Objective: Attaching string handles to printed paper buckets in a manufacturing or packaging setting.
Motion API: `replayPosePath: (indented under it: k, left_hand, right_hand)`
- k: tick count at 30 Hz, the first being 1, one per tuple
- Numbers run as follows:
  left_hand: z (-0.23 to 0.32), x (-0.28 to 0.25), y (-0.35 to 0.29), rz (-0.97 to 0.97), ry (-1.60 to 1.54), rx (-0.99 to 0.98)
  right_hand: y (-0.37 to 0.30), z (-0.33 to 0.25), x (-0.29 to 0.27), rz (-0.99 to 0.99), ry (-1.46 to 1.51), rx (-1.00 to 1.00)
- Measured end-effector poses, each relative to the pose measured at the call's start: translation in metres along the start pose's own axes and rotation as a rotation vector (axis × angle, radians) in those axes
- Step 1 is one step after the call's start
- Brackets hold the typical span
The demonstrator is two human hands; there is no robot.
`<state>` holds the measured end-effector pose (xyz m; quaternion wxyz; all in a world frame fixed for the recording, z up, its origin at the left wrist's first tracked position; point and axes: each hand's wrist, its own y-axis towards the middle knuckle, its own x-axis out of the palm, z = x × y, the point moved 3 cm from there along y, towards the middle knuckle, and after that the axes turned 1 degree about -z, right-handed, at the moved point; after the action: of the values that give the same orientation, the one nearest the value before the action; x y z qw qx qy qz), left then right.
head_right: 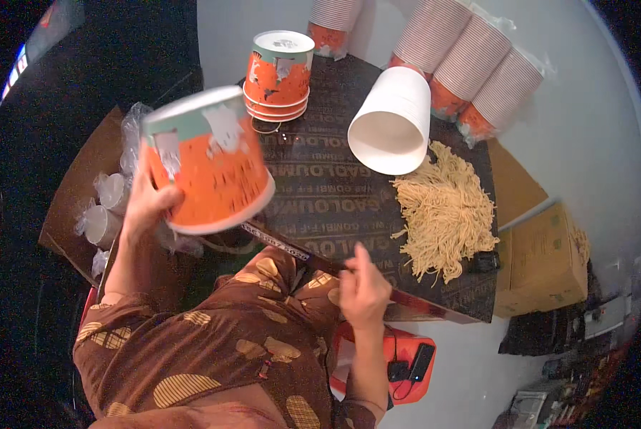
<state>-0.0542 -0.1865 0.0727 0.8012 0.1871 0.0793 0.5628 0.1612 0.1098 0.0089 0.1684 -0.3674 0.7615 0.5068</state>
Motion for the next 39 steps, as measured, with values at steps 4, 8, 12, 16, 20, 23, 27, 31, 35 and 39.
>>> replayPosePath:
  k: [4,8,12,16,20,23,27,31,35,39]
  left_hand:
    - [0.01,-0.045,0.059,0.398,0.662,0.435]
    - [-0.011,-0.08,0.144,0.495,0.695,0.529]
    - [-0.024,-0.046,0.22,0.407,0.392,0.583]
    - [-0.026,-0.004,0.264,0.358,0.333,0.547]
    - [-0.035,0.02,0.295,0.279,0.228,0.543]
    - [-0.055,0.024,0.316,0.361,0.454,0.482]
    - [-0.055,0.042,0.305,0.27,0.457,0.45]
    - [-0.057,0.041,0.298,0.121,0.382,0.429]
    - [-0.074,0.042,0.288,0.056,0.45,0.489]
    - [-0.064,0.039,0.27,0.257,0.619,0.532]
  right_hand:
    - [-0.012,0.051,-0.015,0.101,0.033,0.196]
    - [-0.013,0.073,-0.015,0.146,0.151,0.35]
    - [-0.009,0.075,-0.013,0.159,0.167,0.405]
    - [-0.01,0.071,-0.014,0.173,0.11,0.4]
    - [-0.01,0.073,-0.011,0.185,0.087,0.362]
    - [-0.009,0.07,-0.009,0.191,0.099,0.364]
    - [-0.011,0.07,-0.009,0.196,0.075,0.379]
    - [-0.013,0.073,-0.009,0.184,0.056,0.385]
    - [-0.012,0.074,-0.008,0.188,0.047,0.378]
    - [-0.014,0.076,-0.007,0.192,0.066,0.383]
